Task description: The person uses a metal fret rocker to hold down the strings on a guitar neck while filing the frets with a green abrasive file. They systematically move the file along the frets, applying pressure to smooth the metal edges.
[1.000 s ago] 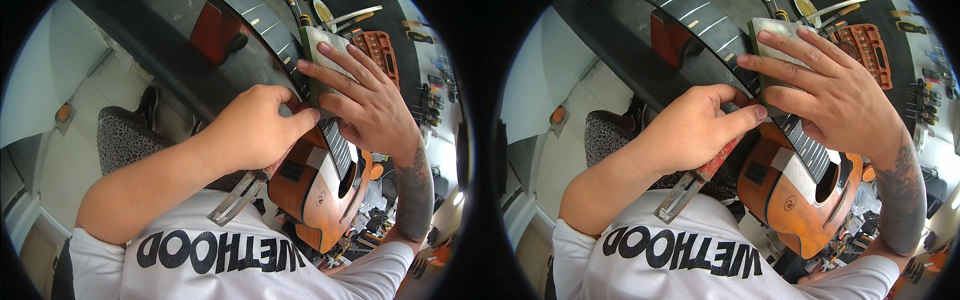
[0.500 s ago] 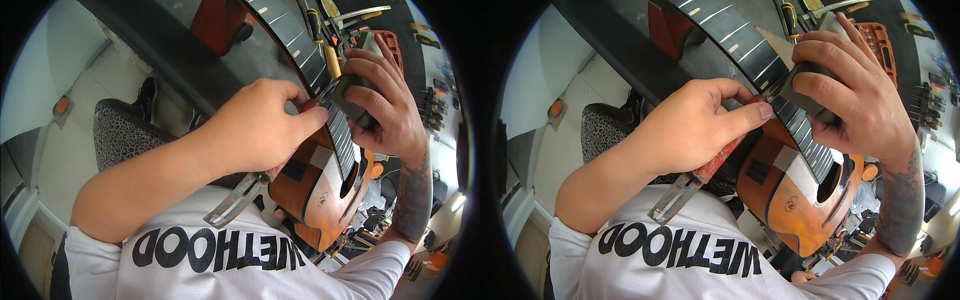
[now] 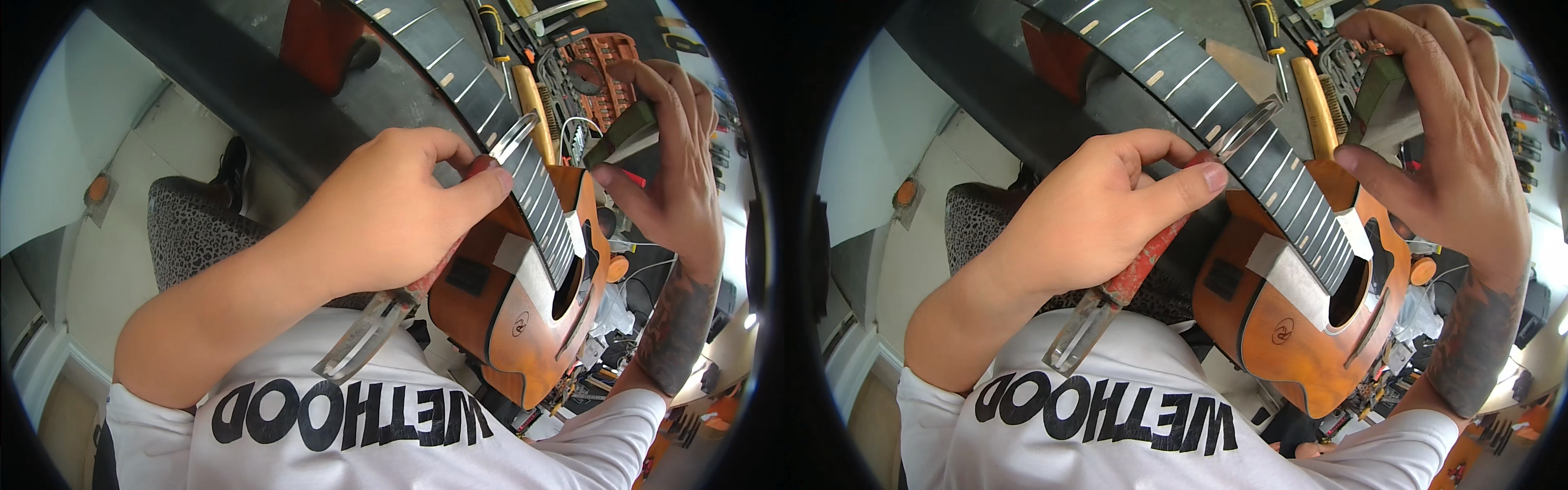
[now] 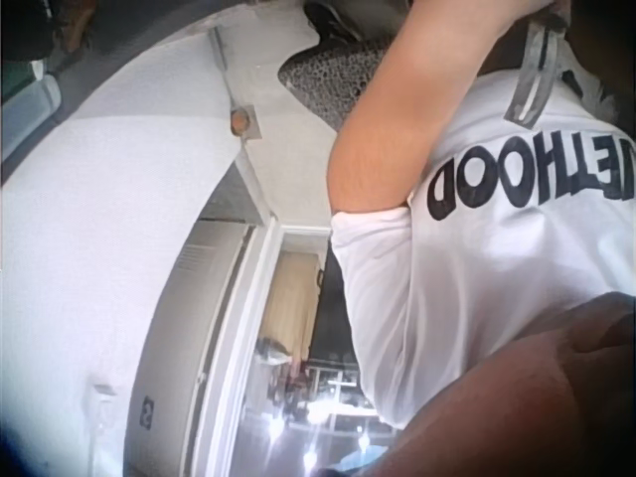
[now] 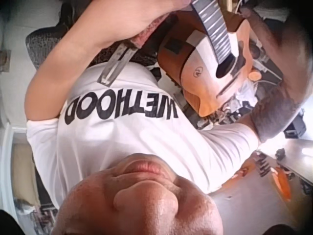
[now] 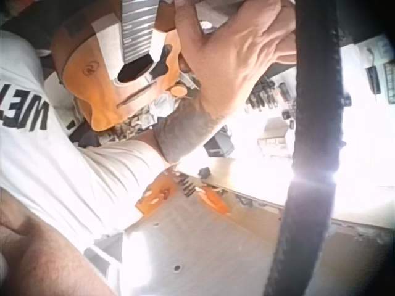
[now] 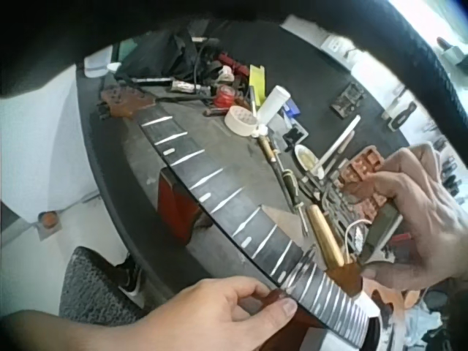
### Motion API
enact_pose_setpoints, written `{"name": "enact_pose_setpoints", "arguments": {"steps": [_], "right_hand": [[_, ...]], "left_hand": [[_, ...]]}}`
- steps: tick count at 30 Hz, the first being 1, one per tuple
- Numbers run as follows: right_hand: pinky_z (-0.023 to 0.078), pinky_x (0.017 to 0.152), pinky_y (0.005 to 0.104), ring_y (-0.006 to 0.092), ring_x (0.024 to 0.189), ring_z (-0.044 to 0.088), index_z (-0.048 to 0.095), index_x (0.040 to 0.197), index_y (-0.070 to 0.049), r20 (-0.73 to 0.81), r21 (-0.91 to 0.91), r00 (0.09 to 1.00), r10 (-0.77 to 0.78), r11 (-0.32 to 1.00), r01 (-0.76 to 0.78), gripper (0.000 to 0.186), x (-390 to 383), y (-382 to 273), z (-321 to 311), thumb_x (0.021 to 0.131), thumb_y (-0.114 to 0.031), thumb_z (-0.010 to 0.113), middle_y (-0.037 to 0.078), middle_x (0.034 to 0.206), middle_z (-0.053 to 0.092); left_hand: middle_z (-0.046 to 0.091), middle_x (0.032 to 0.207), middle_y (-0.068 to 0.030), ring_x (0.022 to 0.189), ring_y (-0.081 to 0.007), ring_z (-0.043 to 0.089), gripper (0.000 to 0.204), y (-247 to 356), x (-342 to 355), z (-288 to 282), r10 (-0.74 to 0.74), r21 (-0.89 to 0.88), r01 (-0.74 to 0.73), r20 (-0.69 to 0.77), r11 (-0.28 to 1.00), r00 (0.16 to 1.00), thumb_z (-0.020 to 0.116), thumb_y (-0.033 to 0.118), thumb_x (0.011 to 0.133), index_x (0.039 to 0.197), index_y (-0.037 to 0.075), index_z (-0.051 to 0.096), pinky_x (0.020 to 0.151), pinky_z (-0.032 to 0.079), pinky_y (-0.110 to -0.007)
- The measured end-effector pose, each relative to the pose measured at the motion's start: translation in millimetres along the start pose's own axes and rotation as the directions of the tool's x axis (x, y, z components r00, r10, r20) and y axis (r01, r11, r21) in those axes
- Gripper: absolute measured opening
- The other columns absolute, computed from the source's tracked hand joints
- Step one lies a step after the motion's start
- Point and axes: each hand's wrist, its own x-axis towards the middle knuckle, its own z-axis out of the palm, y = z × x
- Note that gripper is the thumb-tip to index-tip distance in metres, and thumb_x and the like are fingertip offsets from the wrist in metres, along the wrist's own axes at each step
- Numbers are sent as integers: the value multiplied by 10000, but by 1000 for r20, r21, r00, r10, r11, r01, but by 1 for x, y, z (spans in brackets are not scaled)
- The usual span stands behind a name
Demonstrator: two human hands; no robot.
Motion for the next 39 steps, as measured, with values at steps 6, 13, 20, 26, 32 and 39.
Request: {"name": "enact_pose_setpoints", "arguments": {"steps": [6,13,20,26,32,39], "right_hand": [[370,986,401,300,1049,532,540,1253,-21,-53,-95,998,46,994,-51,469,-6,2,-8,801,-73,658,141,1161,565],[441,968,356,212,1078,576,569,1032,-5,-357,522,827,435,827,-210,246,-34,14,13,821,38,690,121,1075,604],[318,1103,508,450,1317,461,404,830,-67,-455,419,887,79,898,135,245,-23,0,16,742,55,598,288,1242,553],[199,1142,594,475,1361,430,347,774,-82,-273,418,950,-151,871,258,280,15,-15,24,615,99,490,261,1106,628],[329,1063,412,349,1094,519,459,968,13,-101,427,994,50,904,-2,396,-1,7,27,583,68,529,174,1048,538],[331,1047,417,344,1054,546,443,1230,-31,-59,263,993,-100,958,112,729,30,-34,22,534,43,649,135,1057,558]], "left_hand": [[537,532,-4,370,-71,484,395,-5,2,0,32,8,-32,0,999,999,619,346,978,1017,-46,598,354,365,-230],[518,529,-3,372,-80,494,395,-5,3,-1,66,43,-66,-3,997,998,614,352,978,1025,-39,598,349,382,-236],[519,526,0,368,-73,486,394,-8,4,-1,72,48,-70,-34,996,997,630,354,969,1029,-35,603,347,381,-238],[521,522,7,359,-73,480,406,-8,2,-2,48,14,-48,-24,999,999,639,352,965,1021,-48,608,344,370,-235],[546,538,-3,388,-44,449,401,-10,4,1,72,36,-72,-21,997,997,644,346,965,1022,-49,608,382,338,-216],[529,530,9,414,-34,443,348,-8,-5,1,143,42,-140,-75,989,987,670,297,956,1072,-10,554,395,307,-225]]}}
